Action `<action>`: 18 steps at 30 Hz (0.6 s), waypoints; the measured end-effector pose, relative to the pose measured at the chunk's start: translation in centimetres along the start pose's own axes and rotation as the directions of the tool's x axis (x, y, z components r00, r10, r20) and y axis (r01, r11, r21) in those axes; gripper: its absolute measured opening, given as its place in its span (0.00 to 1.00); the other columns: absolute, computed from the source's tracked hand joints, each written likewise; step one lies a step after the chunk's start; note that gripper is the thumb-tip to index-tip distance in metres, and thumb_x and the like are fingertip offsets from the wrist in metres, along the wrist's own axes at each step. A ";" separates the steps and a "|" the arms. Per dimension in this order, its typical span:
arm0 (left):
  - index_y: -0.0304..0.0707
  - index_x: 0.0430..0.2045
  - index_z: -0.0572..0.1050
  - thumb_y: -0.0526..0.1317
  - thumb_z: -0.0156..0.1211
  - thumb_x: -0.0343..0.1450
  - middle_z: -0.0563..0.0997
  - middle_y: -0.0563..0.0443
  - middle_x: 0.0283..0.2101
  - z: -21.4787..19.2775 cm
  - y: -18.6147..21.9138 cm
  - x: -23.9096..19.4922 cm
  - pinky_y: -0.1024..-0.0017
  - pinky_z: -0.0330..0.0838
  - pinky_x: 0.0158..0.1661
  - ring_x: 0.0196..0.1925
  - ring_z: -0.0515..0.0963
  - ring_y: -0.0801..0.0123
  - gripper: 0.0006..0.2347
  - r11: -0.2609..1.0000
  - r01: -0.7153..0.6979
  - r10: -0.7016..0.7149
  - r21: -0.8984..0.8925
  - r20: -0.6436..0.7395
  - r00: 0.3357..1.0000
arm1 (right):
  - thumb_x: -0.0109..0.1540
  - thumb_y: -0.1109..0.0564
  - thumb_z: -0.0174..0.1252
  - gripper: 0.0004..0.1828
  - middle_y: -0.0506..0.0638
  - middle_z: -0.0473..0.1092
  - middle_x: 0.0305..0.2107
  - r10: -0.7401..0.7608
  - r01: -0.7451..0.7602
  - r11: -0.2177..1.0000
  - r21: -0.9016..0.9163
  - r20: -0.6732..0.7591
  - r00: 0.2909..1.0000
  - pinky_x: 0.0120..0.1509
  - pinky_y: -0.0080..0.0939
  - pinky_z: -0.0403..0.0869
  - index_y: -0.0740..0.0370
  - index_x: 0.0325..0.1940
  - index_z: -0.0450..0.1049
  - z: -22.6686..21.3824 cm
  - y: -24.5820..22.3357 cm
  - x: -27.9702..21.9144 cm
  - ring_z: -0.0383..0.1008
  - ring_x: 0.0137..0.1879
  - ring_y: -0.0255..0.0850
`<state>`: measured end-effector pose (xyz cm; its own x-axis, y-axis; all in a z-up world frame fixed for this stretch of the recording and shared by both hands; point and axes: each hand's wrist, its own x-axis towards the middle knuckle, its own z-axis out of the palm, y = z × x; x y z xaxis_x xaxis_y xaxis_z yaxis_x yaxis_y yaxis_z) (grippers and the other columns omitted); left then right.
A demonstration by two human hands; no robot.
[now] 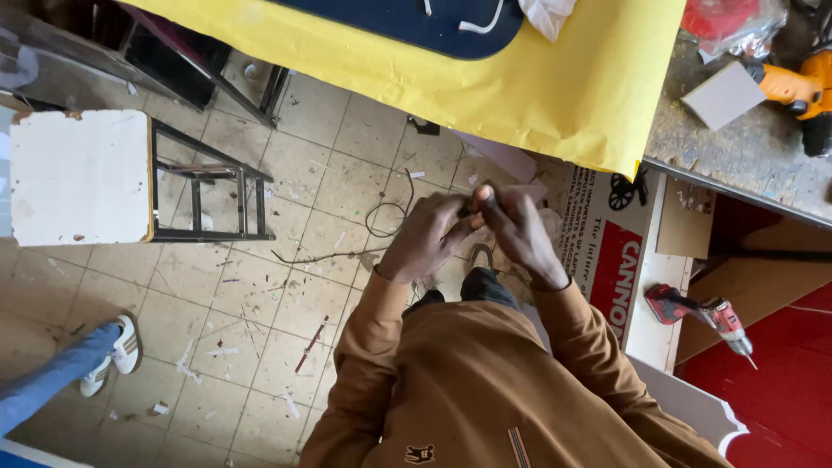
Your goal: Soldering electrical connections on a neon-style barber shop sign using a soldering iron and solder wire.
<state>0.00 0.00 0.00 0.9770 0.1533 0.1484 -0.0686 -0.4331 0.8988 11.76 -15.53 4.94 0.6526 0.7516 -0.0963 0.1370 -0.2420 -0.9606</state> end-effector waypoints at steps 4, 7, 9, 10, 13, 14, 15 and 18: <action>0.37 0.37 0.79 0.40 0.58 0.85 0.78 0.41 0.25 0.4 -0.7 -1.2 0.55 0.74 0.29 0.28 0.81 0.55 0.09 0.984 0.043 -0.047 -0.171 -0.018 0.999 | 0.81 0.45 0.53 0.29 0.41 0.64 0.16 0.019 -0.020 0.998 0.061 0.016 1.000 0.36 0.35 0.64 0.57 0.29 0.80 -0.5 1.6 0.7 0.62 0.25 0.33; 0.36 0.31 0.76 0.28 0.60 0.75 0.81 0.42 0.32 -0.4 -2.0 -2.4 0.64 0.84 0.36 0.33 0.81 0.63 0.04 0.610 -0.020 -0.233 -0.792 -0.203 0.951 | 0.79 0.49 0.57 0.28 0.44 0.63 0.15 -0.039 0.028 0.993 0.118 0.099 0.994 0.36 0.37 0.63 0.60 0.26 0.77 -3.6 3.1 -0.3 0.59 0.26 0.34; 0.50 0.26 0.72 0.31 0.60 0.69 0.72 0.61 0.30 -6.3 2.3 -2.2 0.73 0.69 0.37 0.32 0.71 0.74 0.07 0.406 -0.527 -0.581 -0.746 -0.656 0.482 | 0.76 0.54 0.60 0.24 0.53 0.68 0.17 -0.048 0.038 0.998 0.049 0.218 0.975 0.39 0.48 0.68 0.69 0.29 0.79 -6.8 3.7 -1.5 0.62 0.29 0.40; 0.50 0.26 0.72 0.31 0.60 0.69 0.72 0.61 0.30 -12.7 -2.2 -3.7 0.73 0.69 0.37 0.32 0.71 0.74 0.07 0.407 -0.523 -0.569 -0.749 -0.655 0.497 | 0.76 0.54 0.60 0.24 0.53 0.68 0.17 -0.057 0.047 0.997 0.055 0.201 0.978 0.39 0.48 0.68 0.69 0.29 0.79 -8.8 3.1 -2.1 0.62 0.29 0.40; 0.58 0.41 0.81 0.35 0.53 0.81 0.78 0.76 0.36 -25.5 -14.8 -15.1 0.83 0.75 0.50 0.38 0.72 0.81 0.10 0.284 -0.834 -0.482 -0.472 -0.823 0.302 | 0.74 0.54 0.62 0.22 0.60 0.67 0.15 0.106 -0.101 0.993 -0.066 0.074 0.992 0.42 0.54 0.68 0.75 0.33 0.86 -15.7 5.5 -5.2 0.58 0.24 0.44; 0.51 0.38 0.86 0.42 0.61 0.79 0.86 0.71 0.40 -29.6 -19.0 -18.9 0.79 0.77 0.47 0.36 0.76 0.83 0.06 0.318 -0.884 -0.465 -0.342 -0.869 0.169 | 0.74 0.45 0.61 0.24 0.48 0.60 0.17 0.163 -0.153 0.975 -0.159 0.047 0.986 0.34 0.46 0.59 0.62 0.29 0.75 -18.6 8.7 -6.1 0.56 0.24 0.37; 0.44 0.35 0.91 0.50 0.69 0.78 0.93 0.66 0.44 -34.2 -22.5 -21.6 0.75 0.80 0.44 0.34 0.79 0.84 0.12 0.342 -0.916 -0.442 -0.210 -0.896 0.041 | 0.73 0.36 0.61 0.28 0.37 0.54 0.20 0.211 -0.204 0.948 -0.246 0.004 0.977 0.27 0.39 0.50 0.50 0.25 0.64 -21.3 11.8 -7.0 0.54 0.24 0.30; 0.38 0.30 0.87 0.53 0.61 0.75 0.72 0.57 0.21 -34.3 -19.1 -22.4 0.68 0.76 0.47 0.29 0.72 0.71 0.18 0.574 -0.816 -0.428 -0.075 -0.876 -0.221 | 0.71 0.41 0.64 0.30 0.39 0.53 0.20 0.068 -0.104 0.941 -0.322 -0.122 0.990 0.31 0.40 0.50 0.52 0.21 0.60 -23.9 13.9 -9.6 0.51 0.28 0.30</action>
<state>-27.54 35.31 -6.29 -0.3635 0.9299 -0.0564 -0.8514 -0.3070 0.4253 25.19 -40.77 -1.25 0.7462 0.6531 -0.1292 0.3005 -0.5035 -0.8100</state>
